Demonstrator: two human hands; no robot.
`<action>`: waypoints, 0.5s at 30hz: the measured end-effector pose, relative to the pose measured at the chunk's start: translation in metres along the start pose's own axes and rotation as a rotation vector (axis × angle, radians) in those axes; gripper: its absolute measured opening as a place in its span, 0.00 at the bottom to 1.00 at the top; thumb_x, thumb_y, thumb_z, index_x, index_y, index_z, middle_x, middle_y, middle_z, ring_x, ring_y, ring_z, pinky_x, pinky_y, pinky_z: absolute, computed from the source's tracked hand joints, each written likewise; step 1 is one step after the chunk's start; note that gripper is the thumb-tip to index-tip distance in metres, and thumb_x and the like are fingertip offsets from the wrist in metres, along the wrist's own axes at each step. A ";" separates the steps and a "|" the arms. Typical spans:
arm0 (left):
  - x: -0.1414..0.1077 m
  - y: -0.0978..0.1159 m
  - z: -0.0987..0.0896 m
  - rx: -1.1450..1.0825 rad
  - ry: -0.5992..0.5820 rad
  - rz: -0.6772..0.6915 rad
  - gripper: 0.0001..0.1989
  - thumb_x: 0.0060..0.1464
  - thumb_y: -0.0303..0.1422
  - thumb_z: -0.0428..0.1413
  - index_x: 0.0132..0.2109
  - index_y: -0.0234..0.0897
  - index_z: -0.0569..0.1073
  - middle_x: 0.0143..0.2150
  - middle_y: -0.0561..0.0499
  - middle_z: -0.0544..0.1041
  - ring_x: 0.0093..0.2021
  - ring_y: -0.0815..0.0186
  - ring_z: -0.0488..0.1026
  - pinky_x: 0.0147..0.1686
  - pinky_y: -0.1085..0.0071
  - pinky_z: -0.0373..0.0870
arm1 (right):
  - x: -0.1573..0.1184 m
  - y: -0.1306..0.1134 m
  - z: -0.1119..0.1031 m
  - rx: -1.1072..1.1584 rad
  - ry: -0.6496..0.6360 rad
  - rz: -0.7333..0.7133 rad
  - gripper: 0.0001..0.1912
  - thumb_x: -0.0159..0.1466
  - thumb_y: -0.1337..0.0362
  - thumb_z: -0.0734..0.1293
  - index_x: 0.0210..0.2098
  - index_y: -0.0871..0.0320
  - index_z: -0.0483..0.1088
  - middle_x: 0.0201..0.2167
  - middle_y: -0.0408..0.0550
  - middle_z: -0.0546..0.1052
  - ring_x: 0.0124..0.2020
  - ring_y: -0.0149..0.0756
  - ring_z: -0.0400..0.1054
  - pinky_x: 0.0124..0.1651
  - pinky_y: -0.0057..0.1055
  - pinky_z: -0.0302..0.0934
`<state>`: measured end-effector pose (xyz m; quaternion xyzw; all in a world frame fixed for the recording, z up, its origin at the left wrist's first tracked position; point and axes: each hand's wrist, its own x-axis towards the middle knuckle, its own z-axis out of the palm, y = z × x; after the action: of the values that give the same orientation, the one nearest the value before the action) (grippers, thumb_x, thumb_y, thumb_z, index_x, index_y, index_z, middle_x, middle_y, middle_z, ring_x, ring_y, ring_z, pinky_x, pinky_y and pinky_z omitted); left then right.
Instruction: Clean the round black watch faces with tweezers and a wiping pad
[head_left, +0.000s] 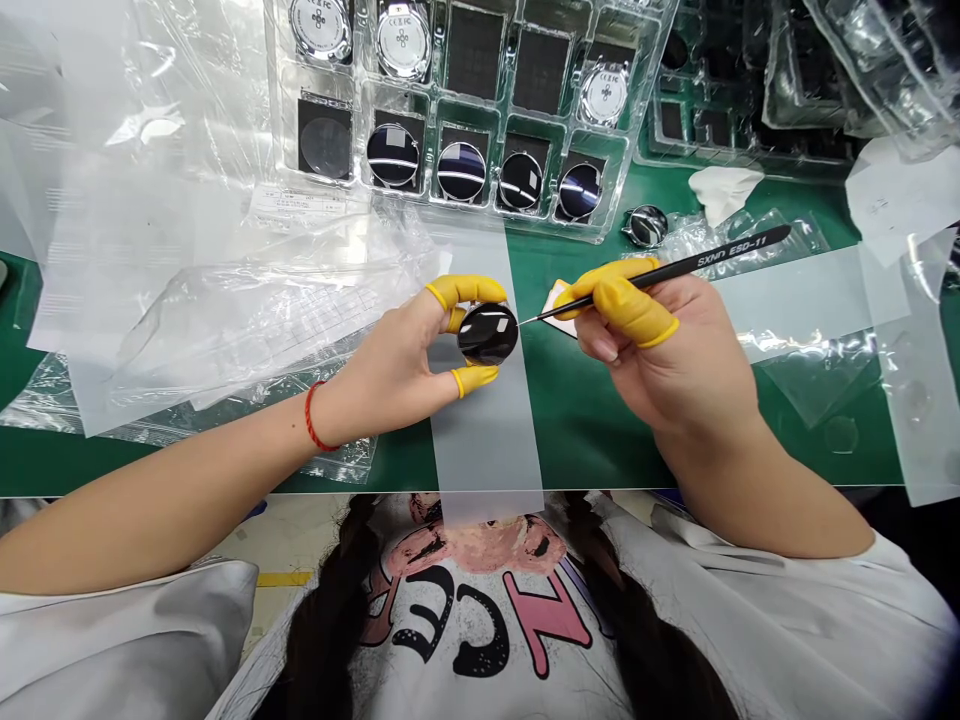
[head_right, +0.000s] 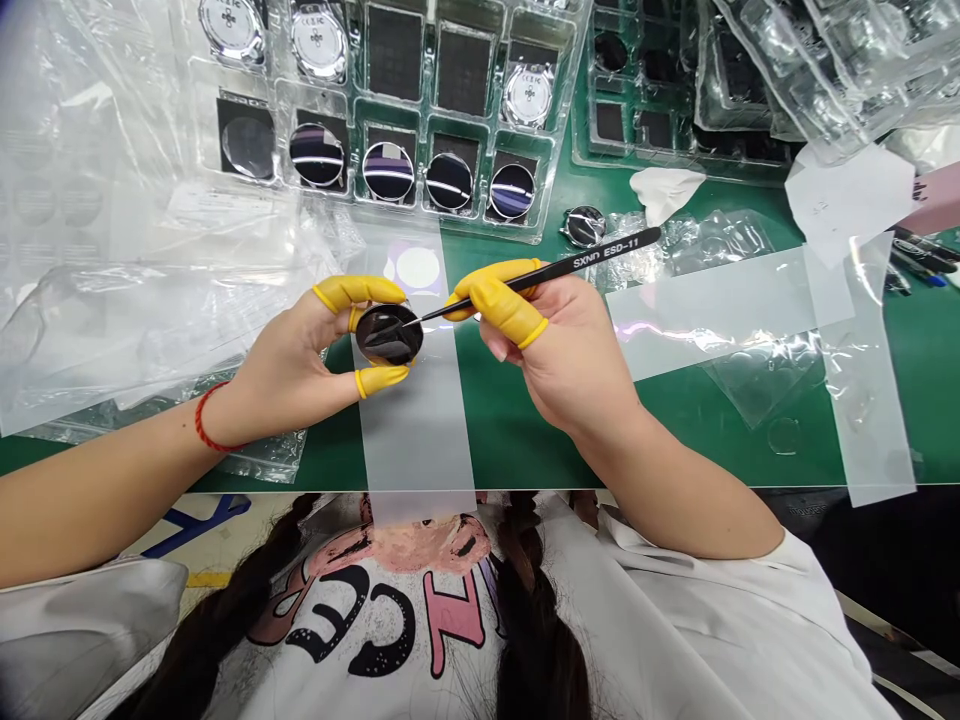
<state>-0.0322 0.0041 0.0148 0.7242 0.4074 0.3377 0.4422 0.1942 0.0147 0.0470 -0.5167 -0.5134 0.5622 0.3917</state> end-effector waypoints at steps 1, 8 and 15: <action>0.000 0.000 0.000 -0.003 0.000 0.003 0.23 0.55 0.27 0.61 0.57 0.39 0.69 0.54 0.48 0.76 0.48 0.67 0.78 0.53 0.68 0.78 | 0.000 0.000 0.000 0.023 -0.003 -0.005 0.20 0.59 0.44 0.74 0.29 0.55 0.74 0.18 0.39 0.61 0.20 0.25 0.51 0.25 0.28 0.43; 0.000 -0.002 -0.001 0.001 -0.010 0.008 0.23 0.56 0.28 0.61 0.57 0.39 0.68 0.56 0.47 0.75 0.49 0.66 0.78 0.54 0.68 0.77 | 0.000 0.001 -0.001 0.062 -0.004 -0.012 0.20 0.58 0.45 0.75 0.27 0.55 0.73 0.18 0.39 0.61 0.20 0.24 0.51 0.25 0.28 0.42; -0.001 -0.003 -0.001 0.030 -0.017 -0.004 0.23 0.56 0.29 0.61 0.58 0.41 0.68 0.55 0.48 0.75 0.48 0.65 0.78 0.52 0.67 0.78 | 0.001 0.004 -0.001 0.058 -0.003 -0.021 0.19 0.59 0.46 0.74 0.26 0.55 0.73 0.18 0.39 0.62 0.20 0.24 0.51 0.25 0.28 0.43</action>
<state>-0.0340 0.0045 0.0124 0.7329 0.4101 0.3242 0.4354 0.1956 0.0156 0.0434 -0.4989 -0.5029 0.5733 0.4118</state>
